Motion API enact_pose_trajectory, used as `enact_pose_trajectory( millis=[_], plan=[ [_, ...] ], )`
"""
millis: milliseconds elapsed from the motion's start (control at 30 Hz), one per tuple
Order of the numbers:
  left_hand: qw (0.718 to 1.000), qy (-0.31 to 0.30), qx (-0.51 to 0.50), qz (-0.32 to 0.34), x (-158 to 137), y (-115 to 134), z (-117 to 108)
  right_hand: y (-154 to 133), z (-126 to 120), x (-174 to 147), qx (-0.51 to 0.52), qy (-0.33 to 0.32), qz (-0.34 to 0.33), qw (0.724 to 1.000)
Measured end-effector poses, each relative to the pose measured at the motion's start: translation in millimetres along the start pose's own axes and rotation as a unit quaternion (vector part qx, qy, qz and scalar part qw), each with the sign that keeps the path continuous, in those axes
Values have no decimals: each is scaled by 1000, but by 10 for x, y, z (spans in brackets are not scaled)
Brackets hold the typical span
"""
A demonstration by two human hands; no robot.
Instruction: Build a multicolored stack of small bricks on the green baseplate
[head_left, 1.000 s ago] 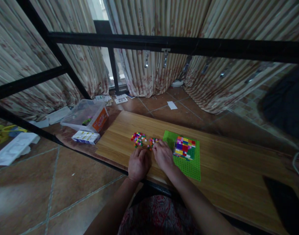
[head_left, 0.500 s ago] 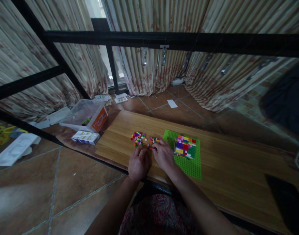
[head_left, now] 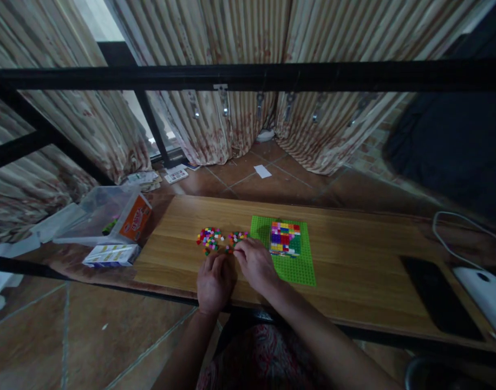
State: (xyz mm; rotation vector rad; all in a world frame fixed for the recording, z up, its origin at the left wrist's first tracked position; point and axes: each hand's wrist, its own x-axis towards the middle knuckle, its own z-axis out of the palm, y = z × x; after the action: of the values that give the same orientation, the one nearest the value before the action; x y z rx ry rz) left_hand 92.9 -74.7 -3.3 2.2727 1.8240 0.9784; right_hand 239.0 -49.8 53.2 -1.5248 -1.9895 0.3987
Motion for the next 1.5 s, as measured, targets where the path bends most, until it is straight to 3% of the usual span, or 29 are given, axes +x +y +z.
enact_pose_trajectory(
  millis=[133, 300, 400, 567, 733, 867, 933, 1100, 1167, 1267, 1500],
  plan=[
    [1000, 10, 3, 4, 16, 1, -3, 150, -315, -267, 113, 57, 36, 991],
    [1000, 21, 11, 6, 14, -23, 16, 586, -619, -559, 148, 146, 129, 970],
    [1000, 19, 17, 3, 6, -46, 32, 852, -695, -573, 149, 193, 180, 953],
    [1000, 10, 22, 3, 7, -53, 29, 1090, -676, -419, 167, 239, 170, 941],
    [1000, 1, 26, -5, 10, -41, 21, 1183, -562, -353, 185, 249, 172, 935],
    [1000, 0, 29, -10, 4, -42, 29, 1225, -490, -338, 247, 261, 204, 910],
    [999, 1, 31, -10, 2, -44, 33, 1212, -476, -312, 313, 266, 230, 882],
    [1000, 1, 24, -5, -1, -43, 29, 1110, -507, -214, 481, 256, 307, 780],
    [1000, -4, 25, -10, 0, -40, 25, 1084, -524, -186, 504, 256, 321, 760],
    [1000, -13, 22, -15, 4, -30, 18, 1077, -530, -173, 506, 256, 329, 755],
    [999, -19, 17, -27, 7, 12, -2, 1109, -495, -195, 488, 260, 313, 772]
  ],
)
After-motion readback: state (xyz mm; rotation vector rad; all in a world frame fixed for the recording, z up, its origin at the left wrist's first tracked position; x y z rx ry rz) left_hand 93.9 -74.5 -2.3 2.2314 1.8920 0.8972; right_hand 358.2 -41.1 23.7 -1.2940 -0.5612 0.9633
